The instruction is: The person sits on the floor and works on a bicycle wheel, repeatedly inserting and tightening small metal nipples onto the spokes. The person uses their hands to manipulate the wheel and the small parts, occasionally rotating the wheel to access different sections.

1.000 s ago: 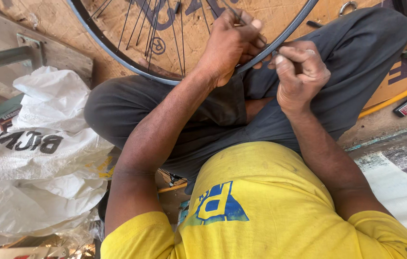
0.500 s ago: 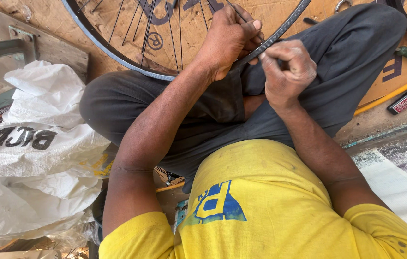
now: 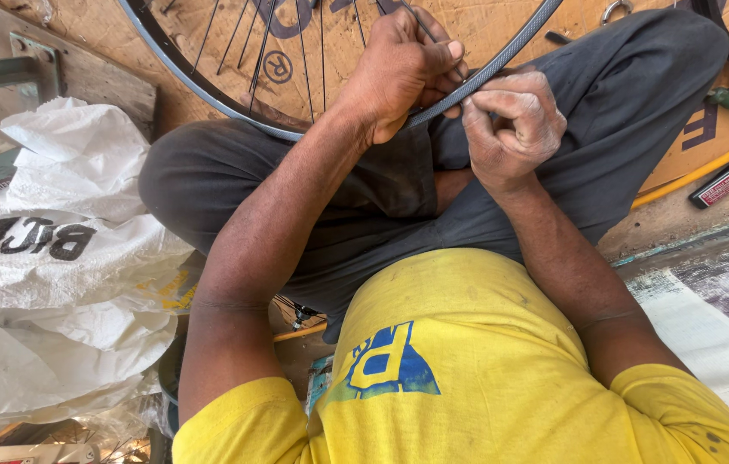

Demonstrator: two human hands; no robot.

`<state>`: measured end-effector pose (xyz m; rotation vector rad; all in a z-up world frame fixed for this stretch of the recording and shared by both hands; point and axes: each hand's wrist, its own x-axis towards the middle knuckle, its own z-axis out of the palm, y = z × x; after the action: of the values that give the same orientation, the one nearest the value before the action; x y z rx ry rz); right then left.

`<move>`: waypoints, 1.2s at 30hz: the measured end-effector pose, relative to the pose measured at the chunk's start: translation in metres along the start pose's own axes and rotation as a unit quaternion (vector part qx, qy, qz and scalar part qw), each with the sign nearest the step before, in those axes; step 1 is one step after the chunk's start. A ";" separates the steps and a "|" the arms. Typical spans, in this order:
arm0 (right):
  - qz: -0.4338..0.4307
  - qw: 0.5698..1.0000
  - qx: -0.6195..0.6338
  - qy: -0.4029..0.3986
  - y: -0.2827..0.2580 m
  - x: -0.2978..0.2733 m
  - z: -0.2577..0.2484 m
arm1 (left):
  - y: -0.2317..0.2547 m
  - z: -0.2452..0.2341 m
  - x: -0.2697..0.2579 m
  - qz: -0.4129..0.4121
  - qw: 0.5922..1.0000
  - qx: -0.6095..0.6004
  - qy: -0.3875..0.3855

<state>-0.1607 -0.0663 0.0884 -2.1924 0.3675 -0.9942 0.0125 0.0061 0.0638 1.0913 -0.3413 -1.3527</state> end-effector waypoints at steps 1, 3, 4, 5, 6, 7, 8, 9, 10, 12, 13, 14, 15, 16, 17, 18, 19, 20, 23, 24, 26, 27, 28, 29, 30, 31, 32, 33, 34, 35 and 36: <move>-0.006 1.000 0.000 -0.005 0.001 0.000 -0.001 | 0.000 0.000 0.001 -0.007 1.000 -0.012 -0.001; -0.010 1.000 -0.005 -0.014 0.001 -0.002 0.000 | 0.001 0.001 0.001 -0.013 1.000 -0.016 0.003; -0.012 1.000 -0.006 -0.017 0.002 -0.003 0.000 | 0.002 0.002 0.001 -0.011 1.000 -0.009 0.008; 0.009 1.000 -0.006 -0.009 0.003 -0.005 0.001 | 0.003 0.003 0.000 -0.010 1.000 -0.002 0.014; 0.030 1.000 -0.006 -0.002 0.004 -0.007 0.002 | 0.005 0.004 0.000 -0.013 1.000 -0.007 0.019; 0.052 0.999 -0.005 0.005 0.006 -0.009 0.003 | 0.005 0.006 0.000 -0.017 0.999 -0.013 0.026; 0.063 0.998 0.025 0.009 0.008 -0.010 0.002 | 0.006 0.006 -0.001 -0.020 0.999 -0.019 0.033; 0.074 0.996 0.055 0.013 0.011 -0.010 0.002 | 0.006 0.006 -0.002 -0.019 0.999 -0.020 0.032; 0.085 0.993 0.085 0.017 0.012 -0.011 0.001 | 0.006 0.006 -0.002 -0.018 0.999 -0.021 0.030; 0.085 0.993 0.077 0.005 0.014 -0.011 -0.001 | 0.005 0.006 -0.001 -0.017 0.999 -0.028 0.023; 0.084 0.994 0.073 -0.001 0.014 -0.011 -0.002 | 0.004 0.005 0.000 -0.017 0.999 -0.034 0.018; 0.074 0.995 0.072 -0.001 0.014 -0.011 -0.002 | 0.004 0.005 0.000 -0.017 0.999 -0.041 0.013; 0.064 0.995 0.072 -0.002 0.015 -0.011 -0.001 | 0.003 0.005 0.000 -0.014 0.999 -0.038 0.018; 0.054 0.996 0.072 -0.003 0.016 -0.011 -0.001 | 0.003 0.005 0.000 -0.012 0.999 -0.035 0.023; 0.059 0.995 0.076 0.000 0.017 -0.011 0.000 | 0.002 0.005 -0.001 -0.009 0.999 -0.033 0.028; 0.064 0.995 0.079 0.004 0.018 -0.012 0.000 | 0.002 0.005 -0.001 -0.012 0.999 -0.038 0.021; 0.069 0.994 0.083 0.007 0.018 -0.013 0.000 | 0.003 0.005 -0.001 -0.014 0.999 -0.043 0.014; 0.069 0.994 0.085 0.007 0.019 -0.014 0.000 | 0.003 0.005 -0.001 -0.016 0.999 -0.048 0.007; 0.068 0.994 0.089 0.008 0.020 -0.016 0.000 | 0.006 0.008 -0.002 -0.004 0.999 -0.033 0.025; 0.067 0.994 0.087 0.009 0.021 -0.017 0.000 | 0.007 0.009 -0.001 -0.006 0.999 -0.031 0.026; 0.069 0.994 0.084 0.009 0.023 -0.016 0.001 | 0.008 0.008 -0.002 -0.013 0.999 -0.028 0.033; 0.072 0.994 0.082 0.008 0.023 -0.015 0.000 | 0.008 0.008 -0.002 -0.013 0.999 -0.034 0.026; 0.075 0.994 0.080 0.007 0.023 -0.013 0.000 | 0.008 0.008 -0.002 -0.013 0.999 -0.040 0.018; 0.081 0.991 0.103 0.020 0.021 -0.012 0.002 | 0.009 0.008 -0.001 -0.012 0.999 -0.045 0.010; 0.087 0.988 0.125 0.033 0.018 -0.011 0.005 | 0.009 0.008 -0.001 -0.014 0.999 -0.041 0.011; 0.093 0.984 0.147 0.047 0.017 -0.009 0.005 | 0.010 0.008 -0.001 -0.016 0.999 -0.036 0.012; 0.127 0.972 0.193 0.043 0.017 -0.006 0.004 | 0.011 0.008 0.000 -0.018 0.999 -0.032 0.013; 0.160 0.957 0.241 0.037 0.018 -0.005 0.002 | 0.010 0.008 -0.001 -0.012 1.000 -0.013 0.021; 0.193 0.938 0.287 0.031 0.019 -0.005 0.001 | 0.009 0.009 -0.002 -0.007 1.000 0.006 0.029; 0.206 0.934 0.292 0.020 0.023 -0.007 0.001 | 0.008 0.010 -0.001 0.000 0.999 0.025 0.035; 0.218 0.929 0.297 0.009 0.028 -0.010 0.003 | 0.007 0.010 -0.001 0.006 0.993 0.102 0.065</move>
<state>-0.1643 -0.0802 0.0625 -1.4687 0.4657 -0.7488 0.0087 0.0017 0.0752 1.3380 -0.3967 -1.2489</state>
